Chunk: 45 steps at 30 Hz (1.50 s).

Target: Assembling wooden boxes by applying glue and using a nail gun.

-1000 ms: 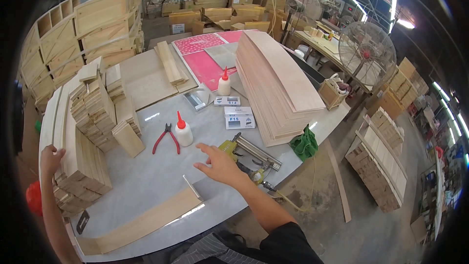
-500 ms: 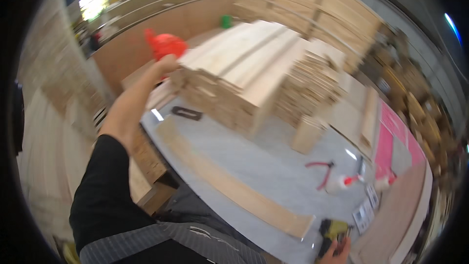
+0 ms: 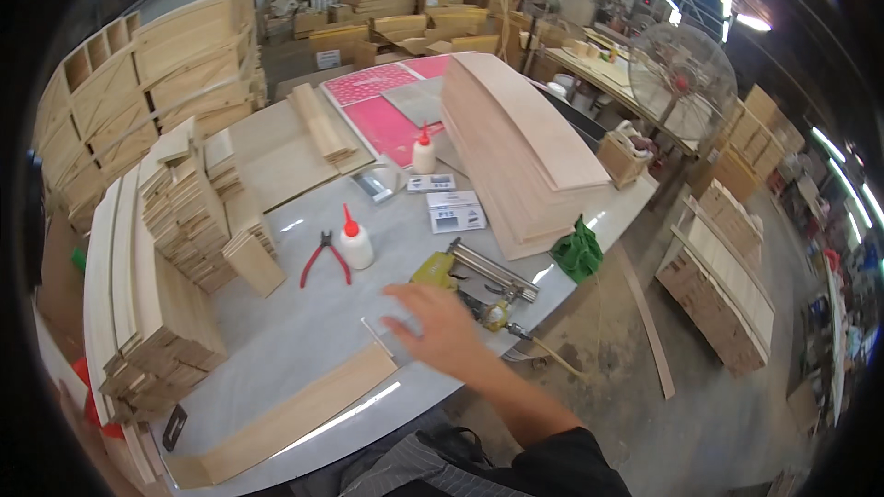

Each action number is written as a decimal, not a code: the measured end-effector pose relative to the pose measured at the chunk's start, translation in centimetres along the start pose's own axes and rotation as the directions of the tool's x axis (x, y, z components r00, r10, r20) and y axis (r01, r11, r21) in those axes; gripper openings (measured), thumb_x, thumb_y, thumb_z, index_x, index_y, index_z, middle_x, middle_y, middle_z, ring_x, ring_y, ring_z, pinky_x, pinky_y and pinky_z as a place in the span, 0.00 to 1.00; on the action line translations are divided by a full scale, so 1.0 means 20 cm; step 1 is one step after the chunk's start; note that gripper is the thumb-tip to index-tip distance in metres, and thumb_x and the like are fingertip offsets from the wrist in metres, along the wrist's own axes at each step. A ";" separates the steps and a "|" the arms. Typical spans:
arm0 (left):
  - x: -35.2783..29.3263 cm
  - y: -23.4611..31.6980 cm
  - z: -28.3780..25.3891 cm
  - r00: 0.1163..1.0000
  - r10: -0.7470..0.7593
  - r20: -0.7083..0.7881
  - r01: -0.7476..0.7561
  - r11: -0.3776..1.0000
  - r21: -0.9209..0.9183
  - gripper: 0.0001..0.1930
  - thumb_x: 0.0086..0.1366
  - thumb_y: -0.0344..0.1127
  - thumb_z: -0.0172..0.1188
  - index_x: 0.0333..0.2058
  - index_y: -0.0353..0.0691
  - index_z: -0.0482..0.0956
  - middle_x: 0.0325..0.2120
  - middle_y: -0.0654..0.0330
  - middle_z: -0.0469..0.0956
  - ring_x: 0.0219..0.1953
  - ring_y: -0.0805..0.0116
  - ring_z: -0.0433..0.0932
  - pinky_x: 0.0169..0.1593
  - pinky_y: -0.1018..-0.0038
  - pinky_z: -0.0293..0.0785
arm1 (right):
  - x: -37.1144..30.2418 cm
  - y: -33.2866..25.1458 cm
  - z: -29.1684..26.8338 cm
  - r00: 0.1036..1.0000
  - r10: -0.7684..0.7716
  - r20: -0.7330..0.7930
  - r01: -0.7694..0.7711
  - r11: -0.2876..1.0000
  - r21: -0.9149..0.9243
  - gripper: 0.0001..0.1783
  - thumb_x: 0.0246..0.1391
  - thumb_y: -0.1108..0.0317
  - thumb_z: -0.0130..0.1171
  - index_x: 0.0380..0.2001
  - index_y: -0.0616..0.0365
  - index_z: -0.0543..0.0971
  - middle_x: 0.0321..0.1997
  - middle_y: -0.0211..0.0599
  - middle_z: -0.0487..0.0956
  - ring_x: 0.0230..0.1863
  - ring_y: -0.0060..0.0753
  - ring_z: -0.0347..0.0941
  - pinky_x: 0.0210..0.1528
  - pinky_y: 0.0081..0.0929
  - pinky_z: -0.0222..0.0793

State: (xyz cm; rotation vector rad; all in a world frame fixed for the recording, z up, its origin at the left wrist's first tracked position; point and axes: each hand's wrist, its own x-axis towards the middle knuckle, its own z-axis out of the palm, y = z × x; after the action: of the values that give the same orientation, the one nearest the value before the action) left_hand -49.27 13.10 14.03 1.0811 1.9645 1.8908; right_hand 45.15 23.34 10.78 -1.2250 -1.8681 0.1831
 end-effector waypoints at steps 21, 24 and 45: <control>-2.35 1.63 1.89 0.425 0.155 0.892 -0.876 0.320 0.361 0.42 0.57 0.48 0.74 0.67 0.47 0.65 0.70 0.49 0.58 0.70 0.43 0.58 0.68 0.46 0.56 | -0.07 -0.47 0.50 0.733 -0.288 0.616 -0.655 -0.054 0.754 0.18 0.67 0.61 0.61 0.52 0.59 0.71 0.40 0.31 0.79 0.40 0.15 0.72 0.42 0.22 0.70; -2.27 1.47 2.00 0.276 0.210 0.938 -0.945 0.236 0.225 0.52 0.48 0.54 0.76 0.67 0.34 0.63 0.49 0.51 0.72 0.47 0.54 0.71 0.52 0.58 0.67 | -0.03 -0.40 0.33 0.604 -0.181 0.776 -0.690 0.367 0.623 0.24 0.64 0.61 0.64 0.58 0.58 0.70 0.39 0.32 0.79 0.39 0.18 0.73 0.42 0.21 0.70; -2.25 1.25 2.19 0.373 0.122 0.920 -0.750 0.623 0.221 0.40 0.40 0.48 0.76 0.53 0.39 0.76 0.41 0.54 0.76 0.45 0.51 0.74 0.47 0.61 0.68 | -0.30 0.08 0.26 0.756 0.027 0.655 -0.505 0.661 0.555 0.56 0.44 0.74 0.75 0.74 0.58 0.54 0.57 0.38 0.72 0.33 0.22 0.73 0.36 0.23 0.74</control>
State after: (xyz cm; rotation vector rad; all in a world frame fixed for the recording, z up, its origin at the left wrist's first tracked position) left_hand 18.10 16.92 15.50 2.4062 1.6630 0.3683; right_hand 43.42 20.99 3.25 -0.9195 -1.7773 1.5052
